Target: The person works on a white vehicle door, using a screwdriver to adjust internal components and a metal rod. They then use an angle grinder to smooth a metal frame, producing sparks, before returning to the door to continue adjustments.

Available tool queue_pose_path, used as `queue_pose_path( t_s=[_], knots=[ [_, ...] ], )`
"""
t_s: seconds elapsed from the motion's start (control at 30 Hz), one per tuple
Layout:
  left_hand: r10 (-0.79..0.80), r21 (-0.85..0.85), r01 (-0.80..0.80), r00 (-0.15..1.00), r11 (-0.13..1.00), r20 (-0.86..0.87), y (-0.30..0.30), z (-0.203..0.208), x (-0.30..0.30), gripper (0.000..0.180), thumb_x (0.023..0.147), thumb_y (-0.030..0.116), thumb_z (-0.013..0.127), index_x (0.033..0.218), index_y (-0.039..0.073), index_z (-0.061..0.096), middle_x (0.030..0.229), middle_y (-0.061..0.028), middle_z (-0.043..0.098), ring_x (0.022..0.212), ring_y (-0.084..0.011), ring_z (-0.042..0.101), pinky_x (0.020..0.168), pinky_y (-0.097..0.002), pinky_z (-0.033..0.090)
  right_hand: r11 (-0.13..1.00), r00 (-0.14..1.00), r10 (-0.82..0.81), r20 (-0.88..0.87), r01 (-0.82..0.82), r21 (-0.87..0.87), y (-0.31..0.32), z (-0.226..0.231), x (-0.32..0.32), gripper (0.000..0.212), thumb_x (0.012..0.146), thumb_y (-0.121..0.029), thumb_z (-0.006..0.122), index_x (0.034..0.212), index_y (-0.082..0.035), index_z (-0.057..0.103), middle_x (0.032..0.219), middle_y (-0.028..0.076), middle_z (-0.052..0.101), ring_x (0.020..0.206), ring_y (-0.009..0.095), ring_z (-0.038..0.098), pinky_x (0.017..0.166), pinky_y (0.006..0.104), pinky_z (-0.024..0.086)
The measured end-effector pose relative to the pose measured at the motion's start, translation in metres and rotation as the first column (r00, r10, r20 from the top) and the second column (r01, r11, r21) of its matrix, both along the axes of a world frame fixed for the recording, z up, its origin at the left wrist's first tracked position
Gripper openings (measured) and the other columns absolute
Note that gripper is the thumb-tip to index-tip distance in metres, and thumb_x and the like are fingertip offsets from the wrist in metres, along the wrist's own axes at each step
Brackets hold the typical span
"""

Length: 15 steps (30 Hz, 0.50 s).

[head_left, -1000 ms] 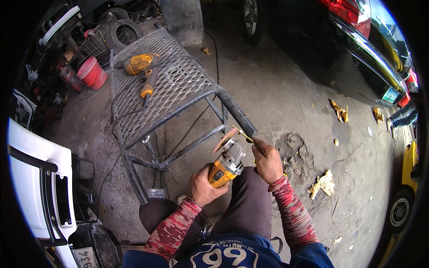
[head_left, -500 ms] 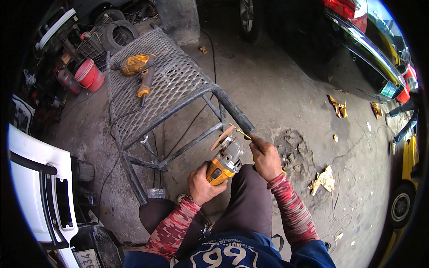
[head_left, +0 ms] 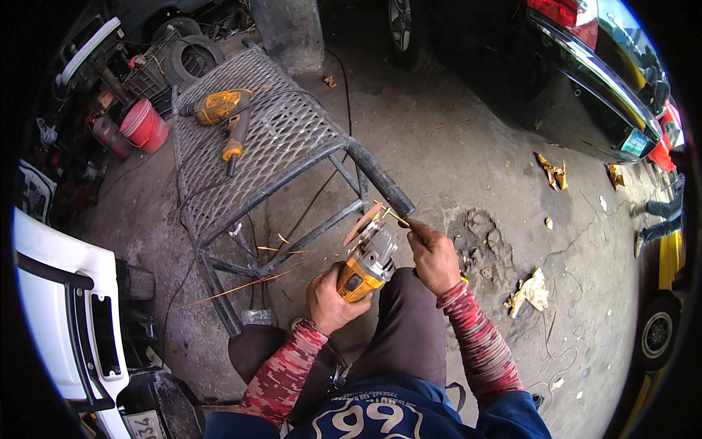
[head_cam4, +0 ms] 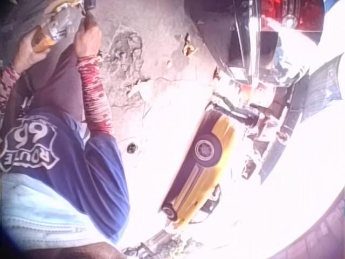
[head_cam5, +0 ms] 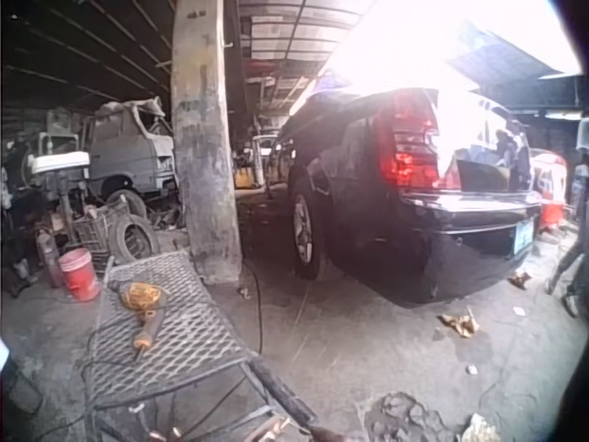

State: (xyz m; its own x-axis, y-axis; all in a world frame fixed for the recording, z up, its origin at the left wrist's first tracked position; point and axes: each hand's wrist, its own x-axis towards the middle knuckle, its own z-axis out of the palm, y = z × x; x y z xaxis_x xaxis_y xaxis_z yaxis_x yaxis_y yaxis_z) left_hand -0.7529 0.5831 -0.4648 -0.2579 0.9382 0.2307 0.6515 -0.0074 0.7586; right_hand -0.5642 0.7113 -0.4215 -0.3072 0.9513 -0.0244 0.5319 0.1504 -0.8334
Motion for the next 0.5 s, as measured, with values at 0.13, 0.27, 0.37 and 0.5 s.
queue_pose_path(
  t_s=[0.13, 0.27, 0.37, 0.5],
  knots=[
    [0.009, -0.015, -0.008, 1.000, 1.000, 0.011, -0.0009, 0.0022, 0.0008, 0.050, 0.068, 0.032, 0.087, 0.102, 0.004, 0.064, 0.086, -0.0186, 0.071, 0.079, -0.0423, 0.072, 0.071, -0.0482, 0.058, 1.000, 1.000, 0.008, -0.007, -0.008, 0.018, -0.0014, -0.0004, 0.0006, 0.034, 0.097, -0.018, 0.060, 0.126, -0.003, 0.070, 0.105, 0.028, 0.070, 0.100, 0.044, 0.069, 0.086, 0.0462, 0.054],
    [0.004, 0.015, -0.004, 1.000, 1.000, 0.011, -0.0015, 0.0026, 0.0006, 0.050, 0.068, 0.032, 0.087, 0.101, 0.004, 0.064, 0.086, -0.0187, 0.071, 0.079, -0.0427, 0.071, 0.070, -0.0484, 0.057, 1.000, 1.000, 0.007, -0.005, -0.006, 0.024, -0.0019, -0.0022, 0.0008, 0.034, 0.097, -0.018, 0.060, 0.127, -0.003, 0.069, 0.105, 0.028, 0.070, 0.100, 0.044, 0.069, 0.086, 0.0463, 0.054],
    [0.021, 0.028, -0.022, 1.000, 0.999, 0.011, -0.0040, 0.0027, 0.0017, 0.050, 0.067, 0.032, 0.088, 0.100, 0.003, 0.064, 0.085, -0.0190, 0.071, 0.079, -0.0431, 0.071, 0.070, -0.0483, 0.057, 0.999, 1.000, 0.010, -0.012, -0.009, 0.048, -0.0021, -0.0026, 0.0015, 0.035, 0.098, -0.016, 0.060, 0.129, 0.000, 0.068, 0.099, 0.027, 0.071, 0.090, 0.034, 0.071, 0.082, 0.0407, 0.054],
    [0.050, 0.056, -0.051, 0.999, 0.997, 0.016, -0.0057, 0.0017, 0.0022, 0.051, 0.065, 0.031, 0.089, 0.100, 0.002, 0.064, 0.085, -0.0193, 0.070, 0.079, -0.0433, 0.071, 0.069, -0.0480, 0.057, 0.998, 1.000, 0.023, 0.009, -0.024, 0.050, 0.0006, -0.0036, 0.0055, 0.036, 0.099, -0.015, 0.059, 0.130, 0.001, 0.066, 0.101, 0.027, 0.072, 0.090, 0.030, 0.072, 0.084, 0.0380, 0.053]
  ],
)
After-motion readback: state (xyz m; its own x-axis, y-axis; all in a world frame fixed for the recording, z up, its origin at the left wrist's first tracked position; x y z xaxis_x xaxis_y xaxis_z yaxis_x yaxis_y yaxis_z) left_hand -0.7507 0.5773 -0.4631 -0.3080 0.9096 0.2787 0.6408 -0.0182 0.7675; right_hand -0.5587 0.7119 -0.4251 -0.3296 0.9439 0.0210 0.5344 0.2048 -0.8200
